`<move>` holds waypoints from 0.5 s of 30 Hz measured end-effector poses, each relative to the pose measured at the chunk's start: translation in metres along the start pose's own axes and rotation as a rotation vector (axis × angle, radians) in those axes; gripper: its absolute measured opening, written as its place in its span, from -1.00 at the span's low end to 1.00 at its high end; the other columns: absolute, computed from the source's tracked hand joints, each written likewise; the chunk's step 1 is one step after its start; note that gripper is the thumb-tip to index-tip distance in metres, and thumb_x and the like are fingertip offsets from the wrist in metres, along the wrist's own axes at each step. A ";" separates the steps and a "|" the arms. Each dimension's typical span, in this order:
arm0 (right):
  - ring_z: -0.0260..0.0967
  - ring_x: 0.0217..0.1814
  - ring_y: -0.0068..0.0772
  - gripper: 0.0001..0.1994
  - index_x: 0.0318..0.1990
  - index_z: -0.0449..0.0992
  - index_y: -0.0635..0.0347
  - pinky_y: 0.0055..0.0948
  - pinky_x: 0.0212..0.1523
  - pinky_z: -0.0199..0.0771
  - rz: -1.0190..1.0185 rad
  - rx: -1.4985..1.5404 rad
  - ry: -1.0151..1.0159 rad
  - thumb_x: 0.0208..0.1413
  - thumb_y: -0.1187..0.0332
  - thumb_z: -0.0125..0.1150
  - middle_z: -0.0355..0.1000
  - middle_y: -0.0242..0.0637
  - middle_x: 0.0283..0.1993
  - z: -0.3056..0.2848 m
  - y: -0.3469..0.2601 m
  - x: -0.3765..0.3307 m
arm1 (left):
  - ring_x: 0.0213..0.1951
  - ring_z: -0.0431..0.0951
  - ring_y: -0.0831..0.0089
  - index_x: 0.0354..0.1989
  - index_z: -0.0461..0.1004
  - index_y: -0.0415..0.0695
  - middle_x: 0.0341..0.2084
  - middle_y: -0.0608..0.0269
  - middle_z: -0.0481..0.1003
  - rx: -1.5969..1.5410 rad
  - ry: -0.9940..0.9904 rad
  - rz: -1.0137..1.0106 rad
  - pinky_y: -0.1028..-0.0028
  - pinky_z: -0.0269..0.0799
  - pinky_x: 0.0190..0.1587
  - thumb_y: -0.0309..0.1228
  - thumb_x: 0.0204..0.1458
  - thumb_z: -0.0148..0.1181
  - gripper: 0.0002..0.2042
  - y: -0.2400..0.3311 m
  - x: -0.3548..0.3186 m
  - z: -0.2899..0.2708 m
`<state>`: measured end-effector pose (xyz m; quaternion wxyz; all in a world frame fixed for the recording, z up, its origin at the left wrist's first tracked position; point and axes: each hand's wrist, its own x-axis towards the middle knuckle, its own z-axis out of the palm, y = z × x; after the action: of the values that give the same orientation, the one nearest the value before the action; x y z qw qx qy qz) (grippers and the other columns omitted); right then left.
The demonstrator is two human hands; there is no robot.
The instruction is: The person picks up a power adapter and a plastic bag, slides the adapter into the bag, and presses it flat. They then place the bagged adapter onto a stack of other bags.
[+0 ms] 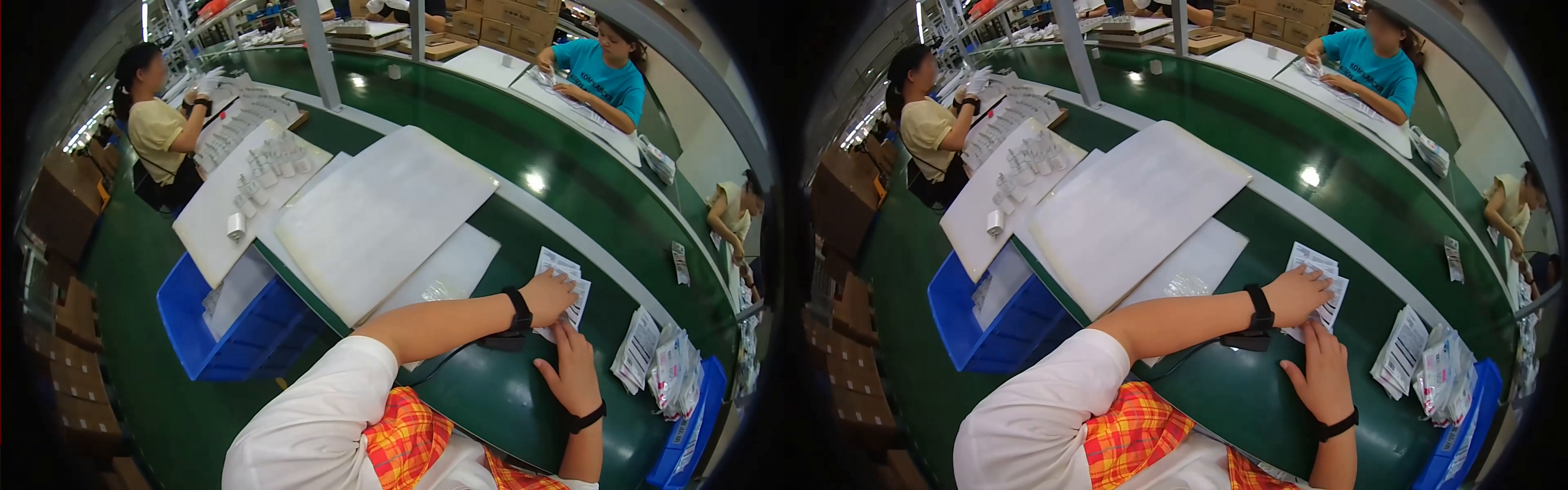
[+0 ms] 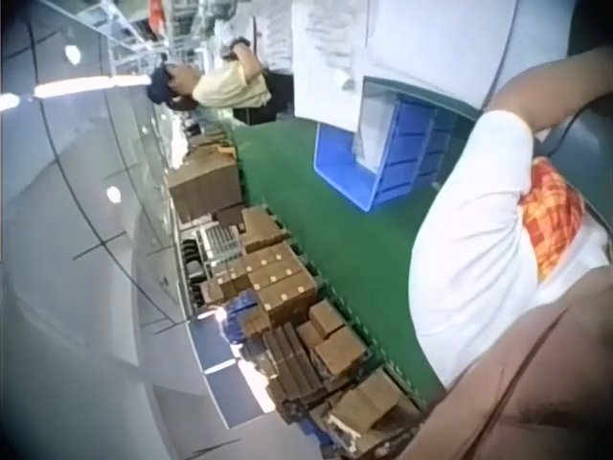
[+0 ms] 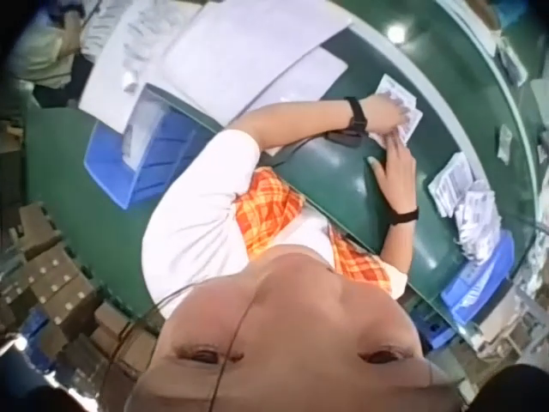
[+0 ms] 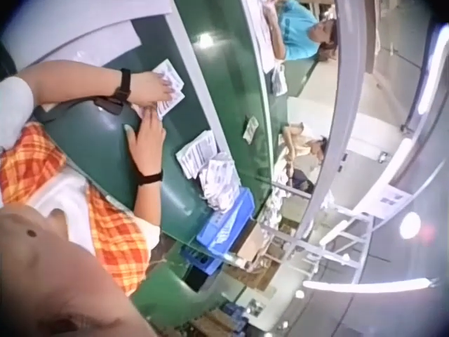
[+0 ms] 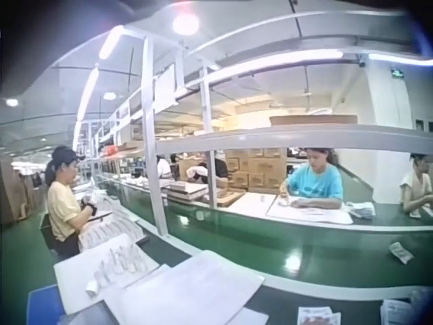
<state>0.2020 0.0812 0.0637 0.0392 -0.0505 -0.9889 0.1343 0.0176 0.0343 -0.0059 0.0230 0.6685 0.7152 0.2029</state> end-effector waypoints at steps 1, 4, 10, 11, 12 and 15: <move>0.18 0.21 0.00 -0.33 0.21 0.25 0.35 -0.17 0.20 0.15 0.001 -0.011 0.002 -0.04 0.20 0.31 0.23 -0.05 0.24 0.001 0.000 0.003 | 0.28 0.24 0.06 0.14 0.38 -0.12 0.21 -0.01 0.31 0.005 -0.016 -0.017 -0.02 0.07 0.30 -0.36 0.03 0.10 -0.56 0.001 -0.001 -0.001; 0.20 0.16 -0.01 -0.35 0.17 0.28 0.34 -0.19 0.18 0.18 0.018 -0.105 -0.078 -0.05 0.19 0.32 0.21 -0.06 0.25 -0.001 -0.003 0.013 | 0.27 0.27 0.06 0.15 0.36 -0.12 0.19 -0.02 0.33 0.009 -0.032 -0.016 -0.03 0.06 0.30 -0.35 0.04 0.09 -0.56 0.004 0.002 -0.007; 0.27 0.06 -0.03 -0.47 0.04 0.40 0.32 -0.19 0.07 0.26 -0.034 -0.155 -0.114 -0.05 0.18 0.30 0.34 -0.09 0.12 -0.016 -0.012 0.018 | 0.26 0.28 0.03 0.16 0.35 -0.13 0.17 -0.02 0.34 0.058 -0.061 -0.062 -0.03 0.05 0.30 -0.34 0.03 0.11 -0.53 0.007 0.001 -0.016; 0.29 0.03 -0.04 -0.51 0.00 0.43 0.31 -0.19 0.04 0.28 -0.073 -0.121 -0.178 -0.05 0.19 0.30 0.38 -0.11 0.06 -0.025 -0.011 0.019 | 0.26 0.28 0.03 0.16 0.35 -0.13 0.17 -0.02 0.34 0.057 -0.064 -0.055 -0.03 0.05 0.30 -0.34 0.03 0.11 -0.53 0.005 0.000 -0.016; 0.31 0.00 -0.04 -0.55 -0.04 0.47 0.30 -0.19 0.00 0.31 -0.113 -0.087 -0.242 -0.06 0.20 0.30 0.42 -0.13 0.01 -0.036 -0.012 0.021 | 0.26 0.27 0.03 0.17 0.34 -0.13 0.18 -0.02 0.34 0.051 -0.039 -0.055 -0.03 0.04 0.30 -0.35 0.01 0.11 -0.52 0.002 0.000 -0.012; 0.35 -0.06 -0.10 -0.66 -0.14 0.53 0.23 -0.23 -0.05 0.34 -0.274 0.046 0.125 -0.07 0.26 0.29 0.48 -0.20 -0.15 -0.085 -0.061 0.029 | 0.27 0.25 0.02 0.18 0.34 -0.13 0.20 -0.03 0.32 0.034 -0.013 -0.073 -0.03 0.04 0.31 -0.38 -0.01 0.12 -0.51 -0.005 -0.005 -0.001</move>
<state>0.1758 0.0478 0.1637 0.1200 0.0776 -0.9788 0.1468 0.0131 0.0290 -0.0080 0.0236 0.6435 0.7424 0.1852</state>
